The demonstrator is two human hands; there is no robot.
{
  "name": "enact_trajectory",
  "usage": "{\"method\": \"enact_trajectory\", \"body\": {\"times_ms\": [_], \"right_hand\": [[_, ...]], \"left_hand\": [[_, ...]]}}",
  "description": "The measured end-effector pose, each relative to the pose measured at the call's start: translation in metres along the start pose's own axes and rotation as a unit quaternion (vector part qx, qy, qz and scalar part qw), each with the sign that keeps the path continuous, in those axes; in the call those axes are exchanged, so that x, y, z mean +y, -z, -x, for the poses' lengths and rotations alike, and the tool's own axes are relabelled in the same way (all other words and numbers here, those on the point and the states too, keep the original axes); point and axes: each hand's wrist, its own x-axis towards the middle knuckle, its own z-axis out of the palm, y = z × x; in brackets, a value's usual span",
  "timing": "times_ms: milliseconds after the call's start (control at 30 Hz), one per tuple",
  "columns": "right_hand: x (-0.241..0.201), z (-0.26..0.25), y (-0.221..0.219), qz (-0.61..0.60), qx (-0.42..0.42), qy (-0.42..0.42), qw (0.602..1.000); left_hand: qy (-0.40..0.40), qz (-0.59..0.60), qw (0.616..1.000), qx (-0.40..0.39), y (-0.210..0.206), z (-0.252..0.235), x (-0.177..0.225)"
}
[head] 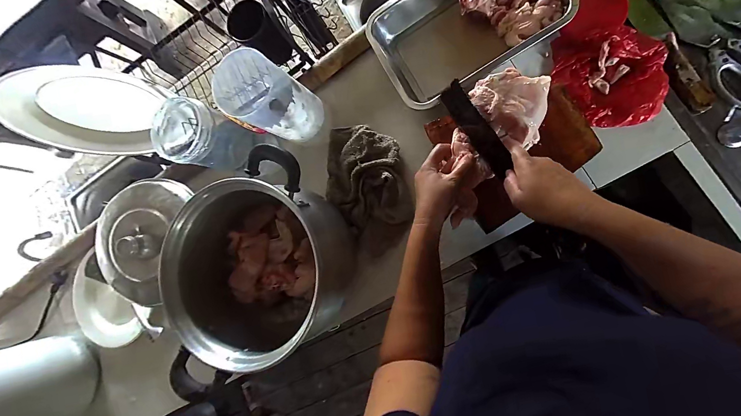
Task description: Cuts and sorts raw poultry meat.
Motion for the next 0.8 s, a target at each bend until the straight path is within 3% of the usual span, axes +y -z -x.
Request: {"method": "enact_trajectory", "body": {"times_ms": [200,433,667,800], "right_hand": [[-0.002,-0.006,-0.002,0.011,0.027,0.018,0.999],[-0.004,0.04,0.001,0.131,-0.065,-0.036,0.989],[-0.035,-0.014,-0.005,0.118,-0.004,-0.02,0.993],[-0.027,-0.028,-0.002,0.101,0.02,0.019,0.995]], "left_hand": [[-0.003,-0.024,0.999,0.044,-0.007,0.005,0.004],[0.0,-0.095,0.994,0.045,-0.008,0.013,0.019],[-0.023,-0.151,0.988,0.001,-0.004,0.013,0.013],[-0.018,-0.096,0.994,0.051,-0.008,0.02,-0.001]]}}
